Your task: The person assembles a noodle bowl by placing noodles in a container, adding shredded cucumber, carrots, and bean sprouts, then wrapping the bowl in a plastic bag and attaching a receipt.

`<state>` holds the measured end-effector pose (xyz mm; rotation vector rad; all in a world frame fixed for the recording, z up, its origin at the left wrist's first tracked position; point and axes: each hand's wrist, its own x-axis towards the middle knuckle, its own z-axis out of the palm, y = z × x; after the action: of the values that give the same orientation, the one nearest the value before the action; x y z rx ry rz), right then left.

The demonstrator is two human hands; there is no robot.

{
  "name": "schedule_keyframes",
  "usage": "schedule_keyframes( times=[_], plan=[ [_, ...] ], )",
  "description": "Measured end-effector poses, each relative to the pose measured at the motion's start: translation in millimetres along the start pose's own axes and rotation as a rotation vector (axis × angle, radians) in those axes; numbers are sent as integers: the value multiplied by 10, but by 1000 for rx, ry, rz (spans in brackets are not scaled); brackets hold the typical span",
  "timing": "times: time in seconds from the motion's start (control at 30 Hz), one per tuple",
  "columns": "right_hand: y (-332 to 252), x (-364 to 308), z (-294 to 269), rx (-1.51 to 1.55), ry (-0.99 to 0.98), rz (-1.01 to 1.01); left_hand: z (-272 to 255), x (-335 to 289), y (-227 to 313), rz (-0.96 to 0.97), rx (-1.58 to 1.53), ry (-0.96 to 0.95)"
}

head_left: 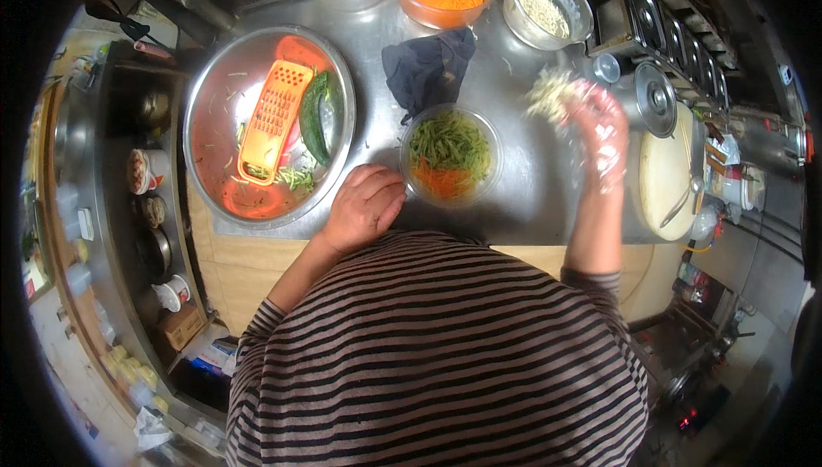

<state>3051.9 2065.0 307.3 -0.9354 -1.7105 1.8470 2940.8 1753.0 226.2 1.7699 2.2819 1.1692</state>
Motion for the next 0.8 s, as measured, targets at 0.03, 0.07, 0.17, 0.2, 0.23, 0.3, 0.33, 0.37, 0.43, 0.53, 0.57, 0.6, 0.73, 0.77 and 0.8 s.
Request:
schedule_keyframes(
  times=[0.03, 0.07, 0.17, 0.2, 0.23, 0.3, 0.33, 0.37, 0.43, 0.53, 0.57, 0.6, 0.73, 0.77, 0.8],
  plan=[
    [11, -177, 68, -107, -1, 62, -8, 6, 8, 9, -4, 5],
    [217, -308, 47, -4, -53, 17, -28, 21, 19, 18, -21, 3],
    [418, -579, 205, -653, -306, -175, -23, -8, 10, 22, -33, -2],
    [566, -615, 167, -695, -329, -234, -33, -18, 17, 28, -32, -9],
    [700, -641, 151, -735, -347, -295, -32, -29, 13, 30, -39, -6],
    [805, -662, 61, -622, -307, -203, -25, -59, 13, 27, -50, -2],
    [827, -667, 41, -564, -290, -157, -32, -73, 21, 18, -46, -6],
    [844, -661, 29, -571, -273, -146, -46, -85, 36, 8, -41, -10],
    [862, -642, 0, -591, -232, -126, -42, -100, 40, -2, -40, -15],
    [911, -690, 111, -851, -416, -228, -22, -142, 21, -6, -35, -24],
    [905, -702, 171, -937, -500, -282, -20, -143, 18, -1, -32, -26],
    [973, -661, 243, -961, -457, -438, -21, -143, 19, 5, -30, -31],
    [912, -429, 290, -870, -390, -382, -21, -99, 12, -22, -14, -32],
    [864, -397, 235, -773, -412, -295, -7, -163, 19, -32, -8, -38],
    [807, -305, 173, -675, -428, -217, -12, -169, 10, -32, 1, -41]
  ],
)
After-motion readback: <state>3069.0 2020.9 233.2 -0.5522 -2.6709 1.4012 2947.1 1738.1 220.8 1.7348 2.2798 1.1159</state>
